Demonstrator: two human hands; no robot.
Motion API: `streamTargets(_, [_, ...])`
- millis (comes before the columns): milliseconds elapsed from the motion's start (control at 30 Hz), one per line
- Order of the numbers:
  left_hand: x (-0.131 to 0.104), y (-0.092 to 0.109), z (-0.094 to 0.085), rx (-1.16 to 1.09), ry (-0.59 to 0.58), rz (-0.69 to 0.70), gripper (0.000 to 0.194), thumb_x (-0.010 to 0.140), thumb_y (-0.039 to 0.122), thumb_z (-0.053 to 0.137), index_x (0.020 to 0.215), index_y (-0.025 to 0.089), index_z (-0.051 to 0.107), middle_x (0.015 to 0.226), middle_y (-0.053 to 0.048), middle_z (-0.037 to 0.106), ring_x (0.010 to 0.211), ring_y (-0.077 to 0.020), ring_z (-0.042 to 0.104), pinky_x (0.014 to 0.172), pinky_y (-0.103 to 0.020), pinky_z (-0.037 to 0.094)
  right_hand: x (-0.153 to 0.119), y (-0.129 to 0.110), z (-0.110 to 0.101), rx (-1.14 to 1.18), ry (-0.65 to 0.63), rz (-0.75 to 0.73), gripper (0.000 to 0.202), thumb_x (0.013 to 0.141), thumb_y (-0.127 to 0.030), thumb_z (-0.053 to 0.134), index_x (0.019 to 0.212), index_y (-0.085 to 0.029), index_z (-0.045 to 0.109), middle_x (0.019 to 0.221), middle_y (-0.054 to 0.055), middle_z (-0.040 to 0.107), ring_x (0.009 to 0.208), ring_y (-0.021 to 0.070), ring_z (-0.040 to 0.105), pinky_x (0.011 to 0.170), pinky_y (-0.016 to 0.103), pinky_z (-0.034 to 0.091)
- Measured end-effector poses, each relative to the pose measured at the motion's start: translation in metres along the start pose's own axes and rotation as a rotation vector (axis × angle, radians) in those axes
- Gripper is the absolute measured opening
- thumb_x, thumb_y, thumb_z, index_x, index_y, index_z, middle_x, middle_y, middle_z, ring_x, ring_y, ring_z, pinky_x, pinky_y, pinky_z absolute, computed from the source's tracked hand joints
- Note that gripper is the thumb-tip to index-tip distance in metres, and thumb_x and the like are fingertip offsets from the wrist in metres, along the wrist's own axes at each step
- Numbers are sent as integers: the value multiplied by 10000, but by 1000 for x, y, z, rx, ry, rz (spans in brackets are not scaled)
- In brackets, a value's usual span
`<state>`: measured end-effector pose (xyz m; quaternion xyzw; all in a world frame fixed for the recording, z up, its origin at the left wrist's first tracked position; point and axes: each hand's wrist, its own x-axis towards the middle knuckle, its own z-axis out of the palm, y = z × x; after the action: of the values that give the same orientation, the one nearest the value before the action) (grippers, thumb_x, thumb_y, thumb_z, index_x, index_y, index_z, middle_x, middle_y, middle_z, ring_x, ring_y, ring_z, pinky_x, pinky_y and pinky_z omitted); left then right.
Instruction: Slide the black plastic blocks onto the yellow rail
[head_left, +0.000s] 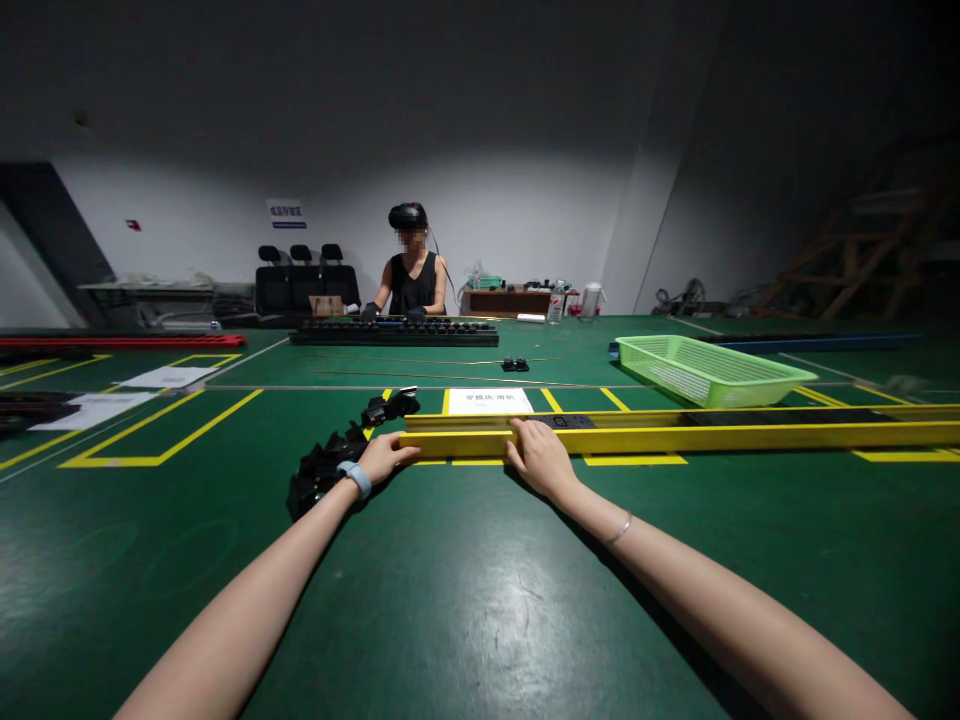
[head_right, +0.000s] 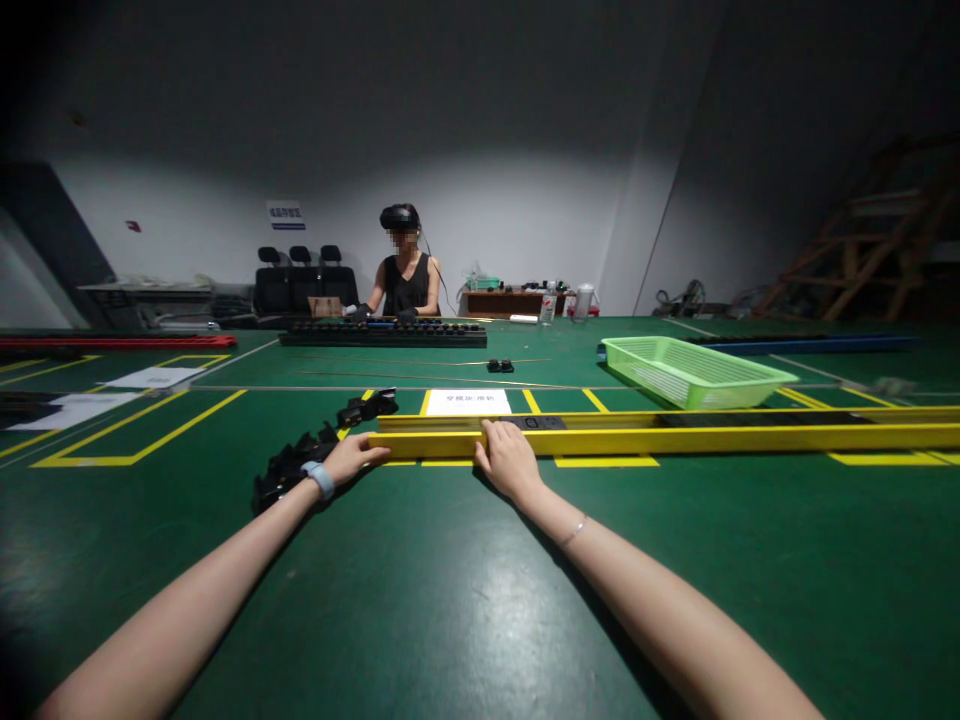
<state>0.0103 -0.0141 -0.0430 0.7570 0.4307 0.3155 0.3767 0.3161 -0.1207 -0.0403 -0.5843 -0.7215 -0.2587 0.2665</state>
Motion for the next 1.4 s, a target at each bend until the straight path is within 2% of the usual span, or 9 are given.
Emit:
streamTargets(400, [1,-5,-1,-35,-43,33,510,671,511,640,1015,135,662,985,-79,705,910,-248,636,797,-316,473,-1,4,-3,-5,-23,-5,372,899,-315,384,1201,-123,486,991,114,598,969,226,515,889,361,378])
streamTargets(933, [6,-14,1,35,1,22,528,655,534,640,995,132,675,945,-80,709,882,-249,634,752,-305,476,0,3,-2,-21,-27,-2,369,905,-318,377,1198,-117,479,991,115,594,964,234,513,892,361,374])
streamTargets(1400, [5,-13,-1,32,-17,44,508,676,514,634,1012,136,674,960,-86,708,869,-244,639,748,-305,477,0,2,0,-47,-7,-6,369,919,-347,355,1170,-118,498,972,113,595,954,229,507,883,356,370])
